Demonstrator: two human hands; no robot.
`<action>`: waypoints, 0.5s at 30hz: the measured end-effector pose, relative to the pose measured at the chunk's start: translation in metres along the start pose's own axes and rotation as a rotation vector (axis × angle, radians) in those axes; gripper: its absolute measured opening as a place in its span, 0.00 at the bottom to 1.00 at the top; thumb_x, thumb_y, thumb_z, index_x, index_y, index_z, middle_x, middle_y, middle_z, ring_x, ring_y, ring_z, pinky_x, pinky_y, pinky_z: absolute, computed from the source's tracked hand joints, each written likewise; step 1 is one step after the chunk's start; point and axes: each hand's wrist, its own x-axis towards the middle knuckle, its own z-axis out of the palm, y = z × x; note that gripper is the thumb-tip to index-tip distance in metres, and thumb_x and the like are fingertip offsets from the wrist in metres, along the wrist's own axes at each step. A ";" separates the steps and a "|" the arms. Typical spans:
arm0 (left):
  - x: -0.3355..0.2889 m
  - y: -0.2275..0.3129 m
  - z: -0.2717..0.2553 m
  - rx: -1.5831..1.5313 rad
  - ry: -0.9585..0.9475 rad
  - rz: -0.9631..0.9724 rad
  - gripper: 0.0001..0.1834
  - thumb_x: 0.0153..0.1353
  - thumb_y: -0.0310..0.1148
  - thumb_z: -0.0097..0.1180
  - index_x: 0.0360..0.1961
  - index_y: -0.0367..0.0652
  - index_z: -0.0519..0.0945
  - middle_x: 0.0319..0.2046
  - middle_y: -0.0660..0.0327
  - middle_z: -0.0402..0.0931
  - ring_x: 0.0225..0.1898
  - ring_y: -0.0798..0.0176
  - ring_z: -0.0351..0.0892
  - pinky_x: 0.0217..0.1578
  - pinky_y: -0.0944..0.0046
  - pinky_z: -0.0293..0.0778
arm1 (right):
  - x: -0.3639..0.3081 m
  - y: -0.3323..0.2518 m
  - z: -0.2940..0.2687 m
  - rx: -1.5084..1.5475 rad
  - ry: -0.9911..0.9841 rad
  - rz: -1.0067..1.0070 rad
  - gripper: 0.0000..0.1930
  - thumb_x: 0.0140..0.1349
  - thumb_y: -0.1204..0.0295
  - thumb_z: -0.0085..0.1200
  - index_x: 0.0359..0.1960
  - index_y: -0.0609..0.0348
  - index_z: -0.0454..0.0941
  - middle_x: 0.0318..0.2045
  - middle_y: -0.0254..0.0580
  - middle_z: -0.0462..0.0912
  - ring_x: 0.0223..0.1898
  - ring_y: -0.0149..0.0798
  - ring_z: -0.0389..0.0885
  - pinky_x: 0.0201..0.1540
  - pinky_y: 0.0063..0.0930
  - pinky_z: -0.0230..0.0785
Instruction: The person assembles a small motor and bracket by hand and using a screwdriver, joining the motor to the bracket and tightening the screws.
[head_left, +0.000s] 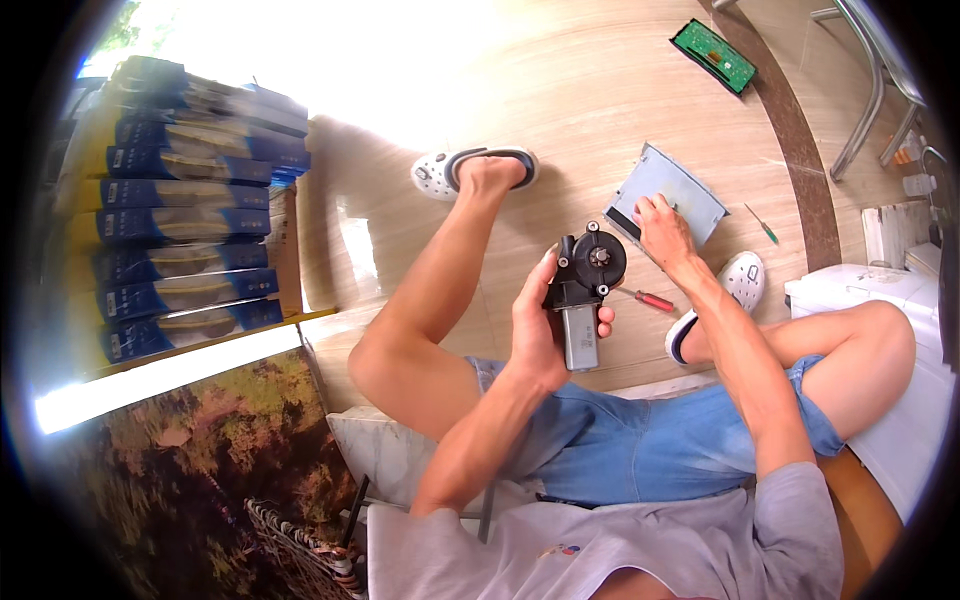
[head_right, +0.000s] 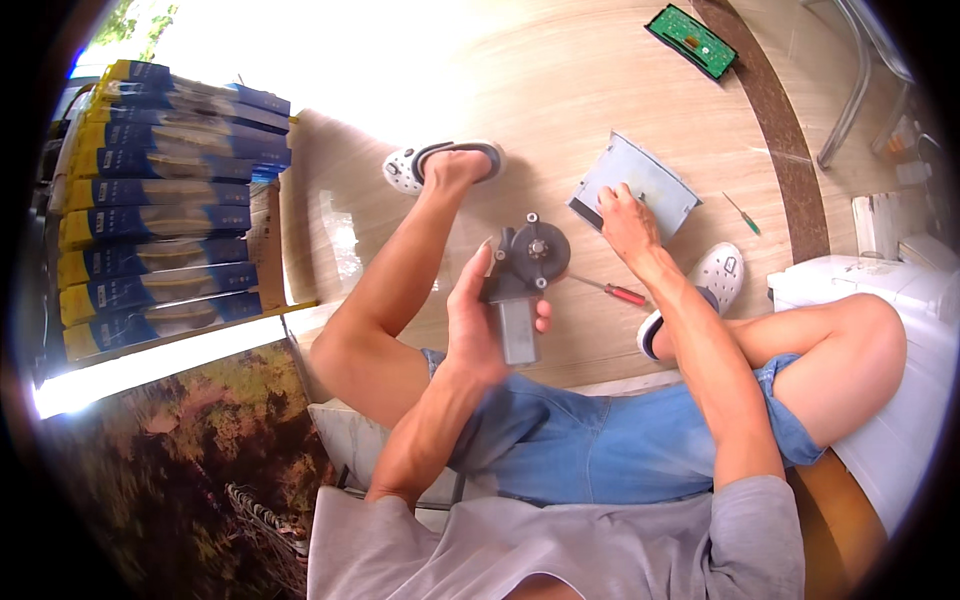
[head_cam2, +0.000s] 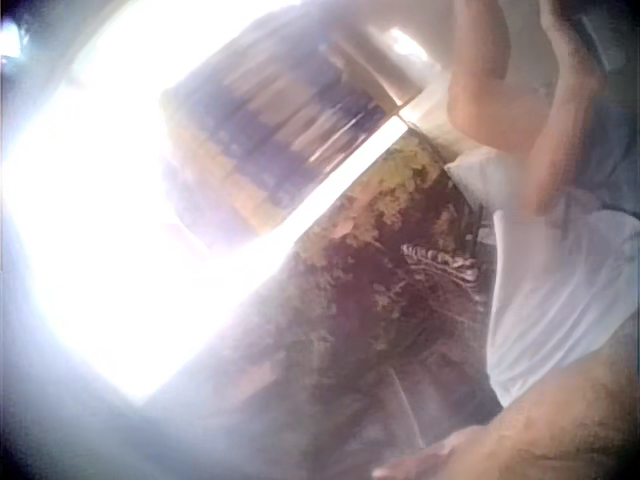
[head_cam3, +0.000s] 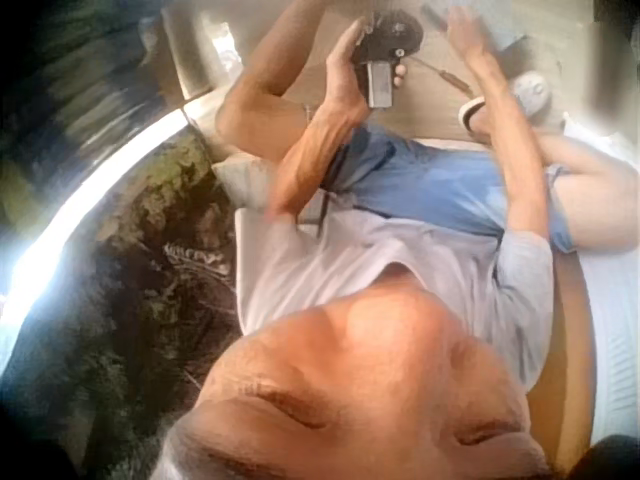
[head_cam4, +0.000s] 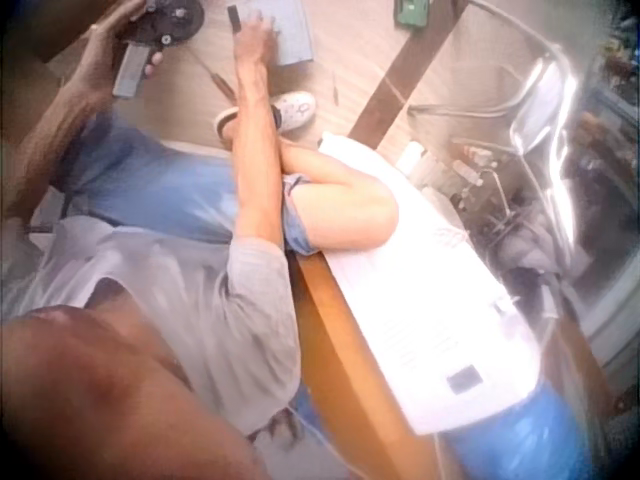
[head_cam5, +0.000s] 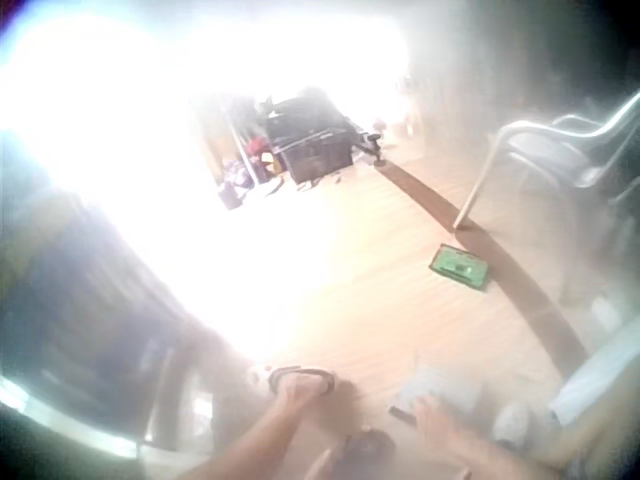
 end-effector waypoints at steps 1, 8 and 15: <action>-0.001 -0.004 0.001 -0.034 0.002 -0.009 0.30 0.70 0.59 0.45 0.49 0.39 0.77 0.35 0.54 0.81 0.27 0.56 0.82 0.28 0.58 0.79 | 0.002 -0.002 0.000 -0.006 -0.011 0.023 0.06 0.67 0.70 0.55 0.40 0.59 0.75 0.41 0.53 0.79 0.40 0.60 0.83 0.42 0.51 0.77; 0.003 -0.012 -0.001 -0.015 -0.177 -0.006 0.35 0.71 0.65 0.37 0.52 0.41 0.76 0.39 0.56 0.81 0.29 0.59 0.82 0.29 0.60 0.79 | 0.009 0.005 -0.014 -0.013 -0.110 0.117 0.06 0.64 0.73 0.56 0.35 0.65 0.77 0.38 0.60 0.82 0.42 0.64 0.81 0.45 0.53 0.76; 0.010 -0.023 -0.018 0.039 -0.164 0.067 0.38 0.71 0.68 0.34 0.54 0.42 0.74 0.40 0.58 0.79 0.31 0.61 0.82 0.30 0.62 0.79 | -0.009 -0.058 -0.098 0.916 -0.033 0.365 0.10 0.66 0.72 0.58 0.43 0.67 0.80 0.30 0.41 0.84 0.29 0.30 0.84 0.33 0.24 0.80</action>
